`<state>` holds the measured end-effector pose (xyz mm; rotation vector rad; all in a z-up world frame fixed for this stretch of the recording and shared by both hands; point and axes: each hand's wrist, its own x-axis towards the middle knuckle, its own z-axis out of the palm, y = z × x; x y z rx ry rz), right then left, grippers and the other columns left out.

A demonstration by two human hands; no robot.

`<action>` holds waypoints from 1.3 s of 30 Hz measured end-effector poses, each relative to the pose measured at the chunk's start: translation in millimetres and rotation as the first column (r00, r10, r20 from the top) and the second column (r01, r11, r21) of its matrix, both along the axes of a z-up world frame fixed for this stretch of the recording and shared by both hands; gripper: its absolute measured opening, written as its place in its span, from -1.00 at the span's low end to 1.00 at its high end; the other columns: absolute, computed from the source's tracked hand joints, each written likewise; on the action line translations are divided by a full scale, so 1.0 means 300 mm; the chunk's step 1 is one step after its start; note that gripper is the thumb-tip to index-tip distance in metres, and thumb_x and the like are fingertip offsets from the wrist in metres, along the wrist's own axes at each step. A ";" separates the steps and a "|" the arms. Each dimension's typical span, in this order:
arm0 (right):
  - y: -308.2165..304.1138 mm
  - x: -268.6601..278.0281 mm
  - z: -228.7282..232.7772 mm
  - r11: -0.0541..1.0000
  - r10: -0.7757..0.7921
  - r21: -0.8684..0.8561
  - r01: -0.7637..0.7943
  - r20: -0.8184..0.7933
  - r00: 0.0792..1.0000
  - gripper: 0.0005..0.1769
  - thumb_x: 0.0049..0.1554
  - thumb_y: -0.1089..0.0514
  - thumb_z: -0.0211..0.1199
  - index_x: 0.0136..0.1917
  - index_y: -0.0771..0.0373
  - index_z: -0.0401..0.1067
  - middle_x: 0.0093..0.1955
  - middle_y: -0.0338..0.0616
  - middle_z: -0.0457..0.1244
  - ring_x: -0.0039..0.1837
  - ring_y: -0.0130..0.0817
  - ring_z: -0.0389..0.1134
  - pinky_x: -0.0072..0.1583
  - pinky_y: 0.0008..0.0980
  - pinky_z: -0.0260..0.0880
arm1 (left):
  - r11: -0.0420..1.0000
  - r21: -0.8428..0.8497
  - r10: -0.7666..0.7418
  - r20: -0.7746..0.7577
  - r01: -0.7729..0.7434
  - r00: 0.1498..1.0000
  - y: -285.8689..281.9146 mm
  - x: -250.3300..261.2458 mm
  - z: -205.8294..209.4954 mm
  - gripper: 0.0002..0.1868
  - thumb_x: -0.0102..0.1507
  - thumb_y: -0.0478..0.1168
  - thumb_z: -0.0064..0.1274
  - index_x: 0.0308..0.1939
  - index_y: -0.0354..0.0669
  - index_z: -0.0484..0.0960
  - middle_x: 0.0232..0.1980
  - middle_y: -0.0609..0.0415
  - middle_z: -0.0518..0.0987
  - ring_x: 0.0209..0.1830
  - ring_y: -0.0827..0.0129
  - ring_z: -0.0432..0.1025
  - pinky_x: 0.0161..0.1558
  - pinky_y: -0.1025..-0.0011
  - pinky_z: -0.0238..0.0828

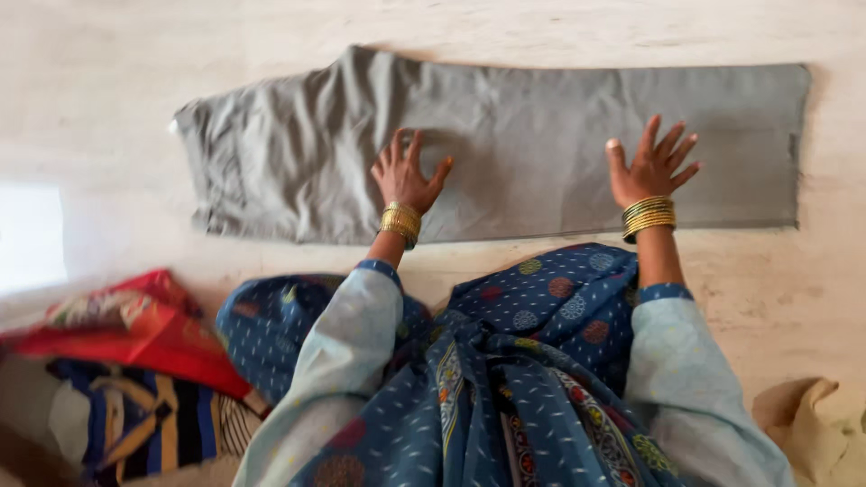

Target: The person folds a pair of grey trousers by smoothing them out, aligning the legs, and folding the garment into a smaller rectangle while sitting on the floor.

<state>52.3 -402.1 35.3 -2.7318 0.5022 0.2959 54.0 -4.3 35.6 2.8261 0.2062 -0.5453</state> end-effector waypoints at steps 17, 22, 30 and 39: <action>0.513 -0.050 -0.171 0.771 0.635 -0.087 -0.631 0.022 0.772 0.20 0.13 -0.68 -0.21 0.73 0.08 -0.30 0.74 0.31 -0.50 0.72 0.29 -0.60 0.55 0.45 -0.65 | 0.806 0.100 0.576 0.096 -0.583 0.812 0.488 0.030 -0.058 -0.03 0.25 0.55 -0.25 0.61 0.40 -0.21 0.71 0.15 -0.25 0.70 0.18 -0.33 0.37 -0.61 -0.51; 0.520 -0.065 -0.159 0.775 0.631 -0.069 -0.628 0.027 0.775 0.18 0.14 -0.67 -0.24 0.73 0.10 -0.30 0.74 0.33 -0.49 0.72 0.30 -0.60 0.55 0.43 -0.66 | 0.765 0.090 0.633 0.080 -0.638 0.770 0.702 0.143 0.004 -0.27 0.35 0.34 0.05 0.50 0.18 0.34 0.60 0.04 0.26 0.67 0.15 0.02 0.53 -0.26 -0.13; 0.531 -0.049 -0.172 0.765 0.644 -0.121 -0.633 0.101 0.759 0.16 0.14 -0.65 -0.26 0.71 0.14 -0.21 0.73 0.37 -0.43 0.71 0.32 -0.53 0.52 0.46 -0.61 | 0.463 0.042 0.859 0.227 -0.886 0.459 1.015 0.058 -0.098 -0.06 0.30 0.52 -0.37 0.60 0.11 -0.02 0.62 -0.14 0.00 0.62 0.04 -0.10 0.48 -0.40 -0.35; 0.504 -0.005 -0.118 0.805 0.593 -0.124 -0.580 0.179 0.785 -0.01 0.23 -0.54 -0.24 0.69 0.07 -0.09 0.74 0.18 -0.30 0.73 0.16 -0.36 0.59 0.30 -0.50 | 0.440 0.129 0.867 0.197 -0.889 0.457 1.077 0.099 -0.161 0.21 0.05 0.70 -0.12 0.45 -0.17 0.34 0.46 -0.11 0.37 0.53 -0.03 0.18 0.43 -0.08 0.14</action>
